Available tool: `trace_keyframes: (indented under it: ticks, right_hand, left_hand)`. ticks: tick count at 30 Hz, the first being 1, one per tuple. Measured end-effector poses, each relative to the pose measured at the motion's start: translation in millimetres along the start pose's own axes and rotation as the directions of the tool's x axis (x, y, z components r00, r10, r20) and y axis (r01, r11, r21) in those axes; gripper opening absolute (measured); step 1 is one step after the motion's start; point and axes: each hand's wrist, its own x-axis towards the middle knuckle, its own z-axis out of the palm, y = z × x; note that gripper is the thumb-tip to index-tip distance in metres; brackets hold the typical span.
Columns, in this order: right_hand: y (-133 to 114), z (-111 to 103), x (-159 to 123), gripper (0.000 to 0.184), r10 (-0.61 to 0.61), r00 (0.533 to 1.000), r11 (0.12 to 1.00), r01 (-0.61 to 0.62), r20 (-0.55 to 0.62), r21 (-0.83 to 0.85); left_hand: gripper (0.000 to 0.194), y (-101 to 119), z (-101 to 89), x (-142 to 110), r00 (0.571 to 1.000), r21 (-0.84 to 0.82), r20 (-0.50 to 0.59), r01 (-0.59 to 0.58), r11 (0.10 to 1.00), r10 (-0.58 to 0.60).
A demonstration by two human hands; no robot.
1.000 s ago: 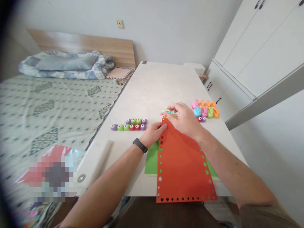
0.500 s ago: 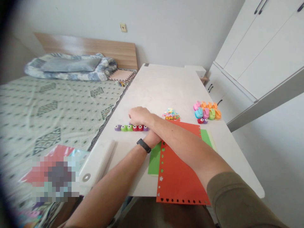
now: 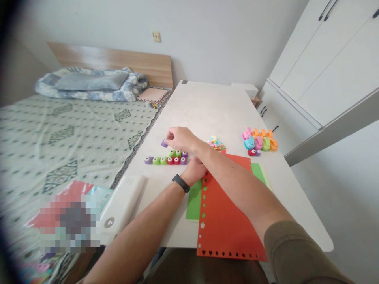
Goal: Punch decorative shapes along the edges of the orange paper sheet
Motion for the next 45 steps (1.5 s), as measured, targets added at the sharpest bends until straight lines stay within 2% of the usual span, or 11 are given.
trace_keyframes:
  ticks: [3, 7, 11, 14, 17, 22, 26, 32, 45]
  right_hand:
    - [13, -32, -27, 0.014, 0.003, 0.996, 0.976, 0.017, -0.092, 0.218]
    - [47, -67, -78, 0.02, 0.118, 0.985, 0.896, -0.052, -0.122, 0.441]
    - [88, -83, -121, 0.023, 0.21, 0.967, 0.867, -0.117, -0.142, 0.484]
    - [109, -85, -137, 0.024, 0.251, 0.954, 0.876, -0.152, -0.164, 0.457]
    - [117, -82, -141, 0.03, 0.244, 0.964, 0.871, -0.17, -0.107, 0.46]
    - [115, -78, -137, 0.035, 0.125, 0.992, 0.89, -0.113, 0.002, 0.442]
    - [113, -79, -137, 0.041, 0.106, 0.99, 0.87, -0.139, 0.095, 0.473]
    - [111, -80, -137, 0.044, 0.124, 0.985, 0.874, -0.168, 0.123, 0.456]
    - [109, -79, -139, 0.04, 0.06, 0.982, 0.822, -0.15, 0.178, 0.549]
  left_hand:
    - [0.04, -1, 0.4, 2, 0.999, 0.07, 0.025, -0.034, 0.997, 0.032]
    - [0.046, 0, 0.6, 2, 1.0, 0.071, 0.018, -0.003, 0.997, 0.002]
    - [0.046, 2, 1.1, 2, 0.999, 0.029, 0.039, 0.037, 0.999, -0.038]
    - [0.045, 3, 2.2, 2, 0.997, 0.01, 0.046, 0.054, 0.999, -0.054]
    - [0.045, 4, 3.3, 1, 0.997, -0.007, 0.053, 0.061, 0.998, -0.06]
    - [0.046, 9, 4.0, 0, 0.995, -0.009, 0.062, 0.078, 0.997, -0.077]
    - [0.046, 11, 4.4, 0, 0.994, -0.017, 0.051, 0.095, 0.995, -0.094]
    - [0.047, 13, 3.9, 0, 0.996, 0.011, 0.053, 0.076, 0.997, -0.076]
    - [0.047, 4, 3.4, 1, 0.997, 0.105, 0.074, 0.003, 0.994, -0.011]
